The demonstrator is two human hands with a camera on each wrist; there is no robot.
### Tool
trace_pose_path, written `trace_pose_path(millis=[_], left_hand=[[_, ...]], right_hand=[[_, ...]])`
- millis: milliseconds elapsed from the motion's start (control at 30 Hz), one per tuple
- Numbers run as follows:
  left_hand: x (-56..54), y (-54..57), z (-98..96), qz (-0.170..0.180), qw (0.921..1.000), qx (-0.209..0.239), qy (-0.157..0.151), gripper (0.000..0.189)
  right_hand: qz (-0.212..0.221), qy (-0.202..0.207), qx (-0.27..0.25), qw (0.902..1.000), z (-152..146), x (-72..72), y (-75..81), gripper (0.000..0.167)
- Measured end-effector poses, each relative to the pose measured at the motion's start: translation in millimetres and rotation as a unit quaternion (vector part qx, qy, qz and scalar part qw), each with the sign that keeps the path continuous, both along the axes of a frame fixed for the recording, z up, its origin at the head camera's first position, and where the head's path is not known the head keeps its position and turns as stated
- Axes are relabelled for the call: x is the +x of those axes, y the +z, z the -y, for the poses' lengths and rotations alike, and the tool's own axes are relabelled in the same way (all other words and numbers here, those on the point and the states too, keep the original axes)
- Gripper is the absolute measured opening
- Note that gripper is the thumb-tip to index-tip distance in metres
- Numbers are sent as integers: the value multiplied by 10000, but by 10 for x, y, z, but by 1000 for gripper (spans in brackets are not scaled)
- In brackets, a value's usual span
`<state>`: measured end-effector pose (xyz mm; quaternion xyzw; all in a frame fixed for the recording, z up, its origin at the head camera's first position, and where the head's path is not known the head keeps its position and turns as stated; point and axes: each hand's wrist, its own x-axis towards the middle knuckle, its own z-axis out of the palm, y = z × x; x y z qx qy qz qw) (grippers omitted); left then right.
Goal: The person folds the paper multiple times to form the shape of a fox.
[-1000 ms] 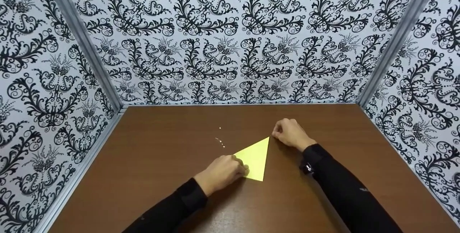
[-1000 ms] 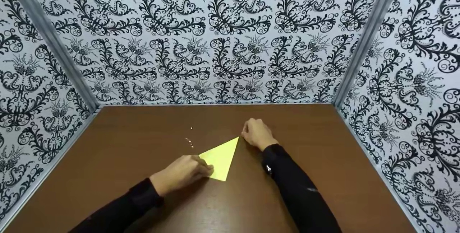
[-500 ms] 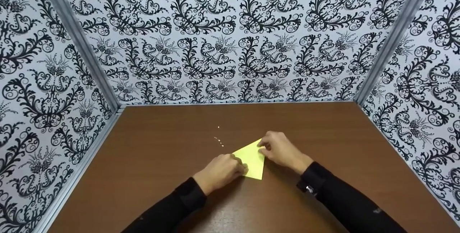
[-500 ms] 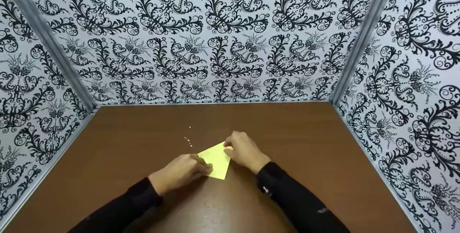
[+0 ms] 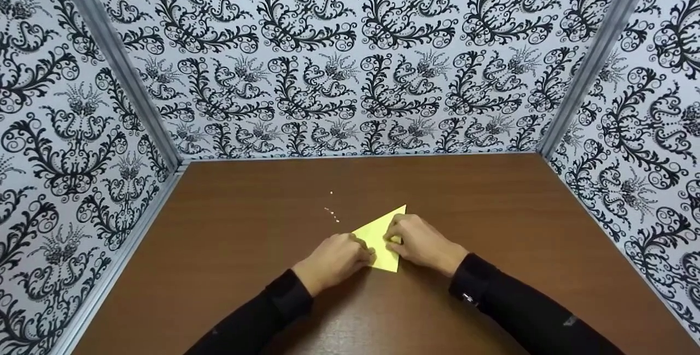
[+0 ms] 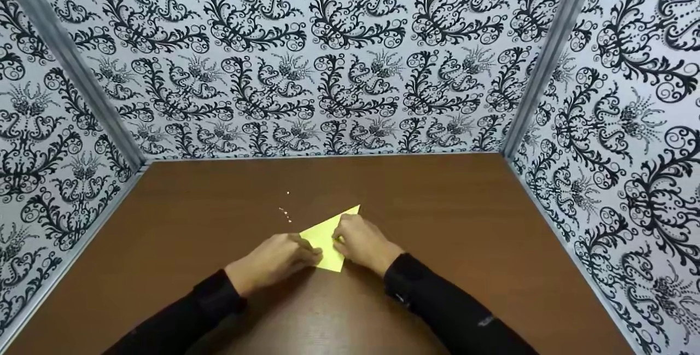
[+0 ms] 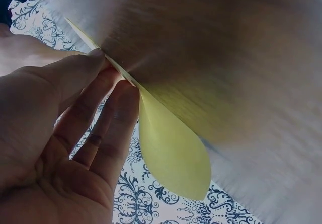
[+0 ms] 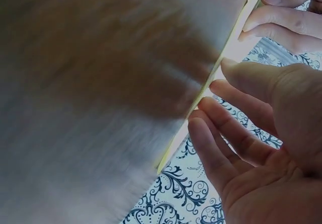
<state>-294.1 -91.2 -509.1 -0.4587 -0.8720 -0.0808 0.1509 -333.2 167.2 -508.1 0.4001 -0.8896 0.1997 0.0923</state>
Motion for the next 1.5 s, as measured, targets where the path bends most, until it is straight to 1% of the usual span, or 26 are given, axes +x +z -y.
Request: trace_pose_path(millis=[133,233,400,567,633,700,767,833,933,1067,1167,1267,1400,1500], left_hand=[[2,-7,5,102,9999,88,-11,32],[2,2,9,122,9999,76,20,32],[-8,9,24,187,9998,21,-43,28],[-35,11,66,503,9987,22,-74,21],[-49,30,87,735,9972,110,-78,20],[-69,62,106,877,9959,213,-67,22],[-101,98,120,908,9953,334,-23,24],[-145,137,129,879,9950,466,94,21],[-239,199,131,830,9939,646,336,8],[-386,286,90,1016,9904,767,544,9],[-486,327,31,1057,9907,651,559,10],[-551,327,-27,955,9934,356,525,14],[-580,273,-71,727,9962,-149,465,28],[-587,235,-78,565,9970,-291,436,32]], right_hand=[[58,81,82,9999,9,-9,23,11],[35,131,64,9999,19,-22,55,12],[88,68,71,9999,19,-23,73,14],[182,2,82,9998,15,-19,54,14],[248,38,20,9997,12,-19,42,15],[276,74,-47,9996,9,-23,33,15],[323,114,-139,9993,-1,-22,30,16],[329,140,-190,9992,-6,-24,33,16],[289,145,-230,9992,-4,-28,39,15],[255,140,-240,9993,8,-36,43,15],[211,150,-261,9993,10,-43,39,16],[141,190,-311,9992,10,-45,31,18],[143,209,-310,9992,12,-37,27,17],[135,186,-248,9994,12,-41,39,16]])
